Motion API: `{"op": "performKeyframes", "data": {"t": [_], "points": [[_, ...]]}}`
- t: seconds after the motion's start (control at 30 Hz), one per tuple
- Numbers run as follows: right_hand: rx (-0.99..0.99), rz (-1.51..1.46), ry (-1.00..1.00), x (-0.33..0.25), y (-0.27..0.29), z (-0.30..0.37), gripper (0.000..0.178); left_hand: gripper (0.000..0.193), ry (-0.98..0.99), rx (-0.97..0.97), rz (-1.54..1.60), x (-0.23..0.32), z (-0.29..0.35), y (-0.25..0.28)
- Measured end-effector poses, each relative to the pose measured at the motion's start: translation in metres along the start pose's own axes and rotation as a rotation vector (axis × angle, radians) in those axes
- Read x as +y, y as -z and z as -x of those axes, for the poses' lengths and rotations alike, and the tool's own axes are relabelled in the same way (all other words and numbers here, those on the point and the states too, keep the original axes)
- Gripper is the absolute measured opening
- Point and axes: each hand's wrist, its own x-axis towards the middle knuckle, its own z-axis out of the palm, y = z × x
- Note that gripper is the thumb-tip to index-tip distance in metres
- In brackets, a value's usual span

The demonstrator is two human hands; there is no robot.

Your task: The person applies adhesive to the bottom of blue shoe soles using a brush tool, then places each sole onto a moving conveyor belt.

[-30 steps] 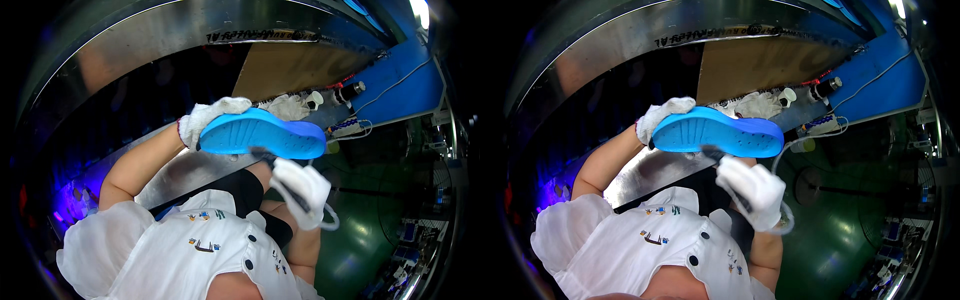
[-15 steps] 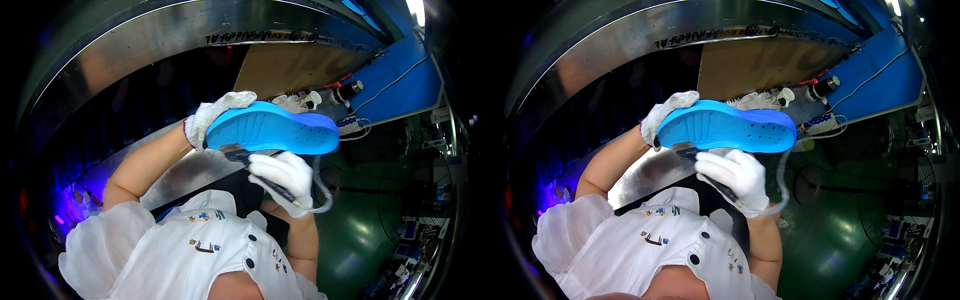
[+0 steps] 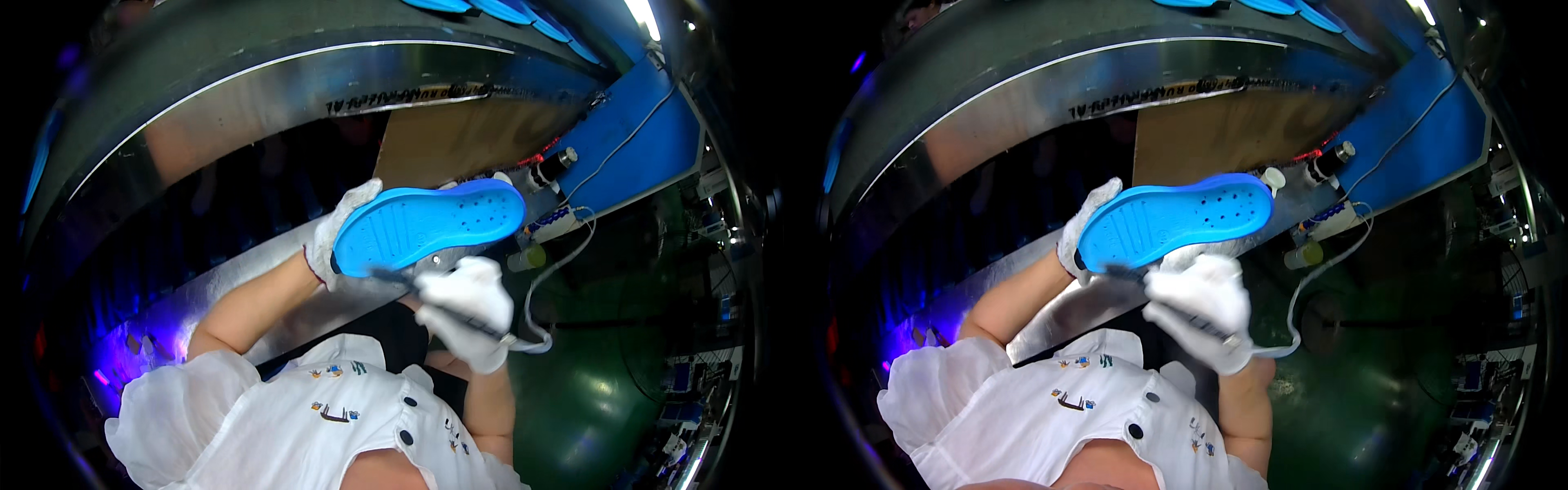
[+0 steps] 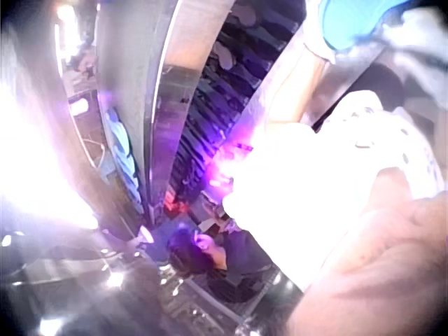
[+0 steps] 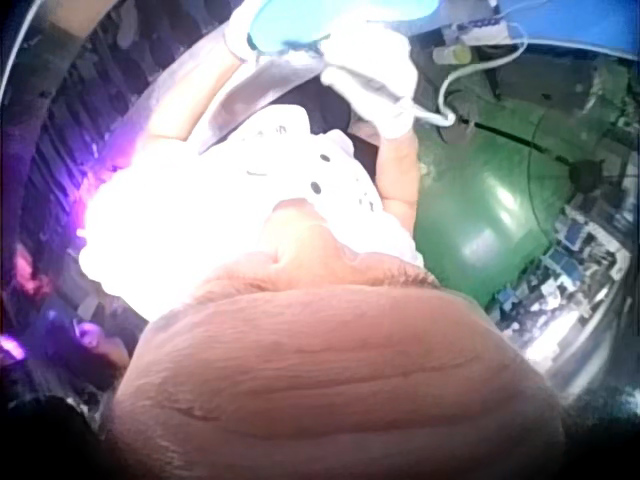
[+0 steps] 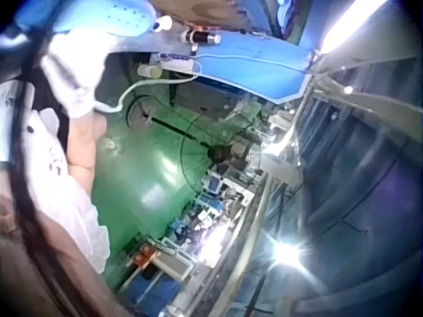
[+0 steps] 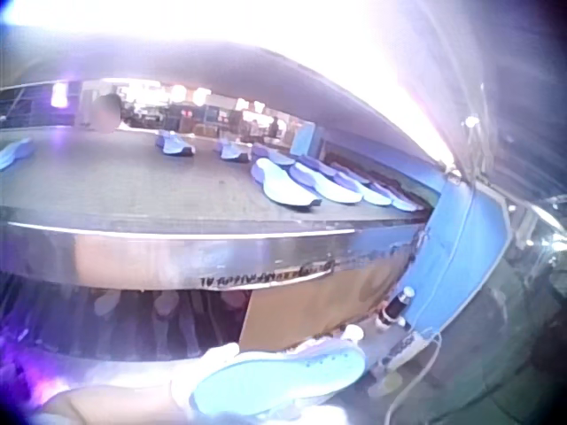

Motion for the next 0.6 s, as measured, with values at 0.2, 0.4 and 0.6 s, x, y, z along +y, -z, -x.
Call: {"op": "performKeyframes", "data": {"t": [0.2,0.4,0.6], "points": [[-0.279,0.108,0.078,-0.007,0.007,0.004,0.031,0.072,0.138,-0.072,-0.326,0.027,0.016,-0.006],[-0.256,0.154,0.07,-0.001,-0.005,0.004,0.028,0.053,0.057,0.176,-0.447,0.028,0.019,-0.003],[-0.105,0.167,-0.072,0.012,0.021,0.003,0.031,0.039,0.148,0.197,-0.519,0.042,0.031,-0.039]]}}
